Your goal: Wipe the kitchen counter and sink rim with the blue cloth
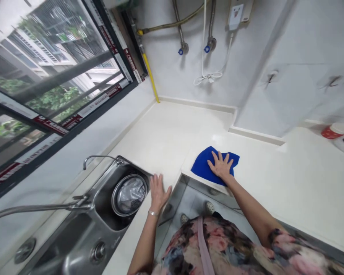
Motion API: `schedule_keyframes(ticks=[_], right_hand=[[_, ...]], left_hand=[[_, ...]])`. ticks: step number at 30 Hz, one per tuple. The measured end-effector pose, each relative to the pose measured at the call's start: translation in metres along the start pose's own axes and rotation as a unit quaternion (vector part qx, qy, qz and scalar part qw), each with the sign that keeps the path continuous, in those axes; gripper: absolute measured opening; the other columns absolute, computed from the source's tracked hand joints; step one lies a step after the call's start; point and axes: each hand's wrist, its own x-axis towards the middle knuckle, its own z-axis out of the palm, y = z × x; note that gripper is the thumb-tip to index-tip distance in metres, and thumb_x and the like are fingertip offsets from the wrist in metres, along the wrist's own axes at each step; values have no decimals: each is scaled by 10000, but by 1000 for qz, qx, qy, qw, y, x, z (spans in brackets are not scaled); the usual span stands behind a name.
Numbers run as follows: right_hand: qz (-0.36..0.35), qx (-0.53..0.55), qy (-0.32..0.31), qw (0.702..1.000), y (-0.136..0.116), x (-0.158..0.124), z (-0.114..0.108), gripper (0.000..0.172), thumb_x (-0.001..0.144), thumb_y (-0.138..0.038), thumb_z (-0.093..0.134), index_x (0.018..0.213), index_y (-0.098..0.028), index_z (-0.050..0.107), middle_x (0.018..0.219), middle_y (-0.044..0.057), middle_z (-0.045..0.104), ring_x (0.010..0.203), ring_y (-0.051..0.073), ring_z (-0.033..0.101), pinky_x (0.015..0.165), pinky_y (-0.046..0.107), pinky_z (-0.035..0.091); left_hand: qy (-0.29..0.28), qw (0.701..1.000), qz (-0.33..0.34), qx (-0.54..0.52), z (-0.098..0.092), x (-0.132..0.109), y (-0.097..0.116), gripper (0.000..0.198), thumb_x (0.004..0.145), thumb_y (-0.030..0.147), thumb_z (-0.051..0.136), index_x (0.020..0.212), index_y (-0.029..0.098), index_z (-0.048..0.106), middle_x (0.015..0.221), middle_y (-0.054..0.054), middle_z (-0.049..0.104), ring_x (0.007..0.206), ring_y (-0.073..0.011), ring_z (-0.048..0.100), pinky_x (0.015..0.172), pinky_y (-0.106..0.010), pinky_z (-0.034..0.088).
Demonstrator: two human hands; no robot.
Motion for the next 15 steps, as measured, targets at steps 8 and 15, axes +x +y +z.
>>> schedule_keyframes(ticks=[8,15], right_hand=[[-25,-122,49,991,-29,-26,13,649,1051,-485,320,1639,-224,406,1722,144,328,1572,505,205,1206,767,197],[47,-142,65,987,15,-57,6,619,1059,-505,306,1621,-279,436,1711,82,366,1570,458,228,1213,749,216]], left_hand=[[-56,993,-64,81,4,-51,-51,969,875,639,678,1639,125,375,1691,-305,283,1578,-514,221,1233,-718,212],[10,996,6,89,4,-57,-46,918,902,666,625,1608,110,434,1661,-307,301,1539,-470,301,1212,-645,312]])
